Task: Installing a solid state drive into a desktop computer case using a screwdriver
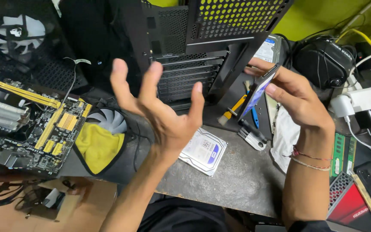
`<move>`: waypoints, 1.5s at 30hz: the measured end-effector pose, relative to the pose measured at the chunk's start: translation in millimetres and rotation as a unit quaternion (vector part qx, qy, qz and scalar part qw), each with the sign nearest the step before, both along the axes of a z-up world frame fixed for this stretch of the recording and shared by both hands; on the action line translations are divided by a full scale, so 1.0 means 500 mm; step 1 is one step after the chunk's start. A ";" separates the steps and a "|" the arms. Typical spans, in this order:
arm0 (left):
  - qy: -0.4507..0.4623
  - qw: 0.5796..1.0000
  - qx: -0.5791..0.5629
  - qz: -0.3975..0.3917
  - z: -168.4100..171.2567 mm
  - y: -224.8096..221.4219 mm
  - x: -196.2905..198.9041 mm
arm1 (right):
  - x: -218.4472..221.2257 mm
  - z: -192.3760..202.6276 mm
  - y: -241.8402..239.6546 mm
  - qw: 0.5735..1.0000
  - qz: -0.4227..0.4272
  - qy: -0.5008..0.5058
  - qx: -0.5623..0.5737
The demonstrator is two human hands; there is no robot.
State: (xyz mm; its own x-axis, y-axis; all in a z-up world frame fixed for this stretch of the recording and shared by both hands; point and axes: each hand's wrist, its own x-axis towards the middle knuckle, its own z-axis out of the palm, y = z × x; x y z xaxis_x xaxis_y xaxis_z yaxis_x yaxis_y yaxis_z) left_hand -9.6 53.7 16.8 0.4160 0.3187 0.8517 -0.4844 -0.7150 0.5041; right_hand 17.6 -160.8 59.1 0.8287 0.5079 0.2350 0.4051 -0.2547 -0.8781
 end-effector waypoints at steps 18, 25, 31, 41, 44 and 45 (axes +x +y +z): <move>0.046 0.966 -0.153 -0.203 0.004 0.095 0.039 | -0.052 0.037 0.074 0.981 0.191 0.017 -0.010; 0.002 0.968 -0.116 -0.224 0.005 0.140 0.069 | -0.072 0.017 0.095 0.975 0.220 0.031 -0.005; -0.019 0.969 -0.102 -0.226 0.005 0.176 0.104 | -0.071 -0.004 0.138 0.963 0.252 0.038 0.092; 0.060 0.974 -0.098 -0.195 -0.054 0.190 0.112 | -0.046 -0.087 0.183 0.878 0.083 0.226 0.413; 0.039 0.973 -0.110 -0.197 -0.066 0.185 0.113 | -0.014 -0.129 0.153 0.872 0.014 0.247 0.422; 0.030 0.972 -0.109 -0.205 -0.063 0.187 0.114 | 0.003 -0.149 0.140 0.865 -0.008 0.259 0.429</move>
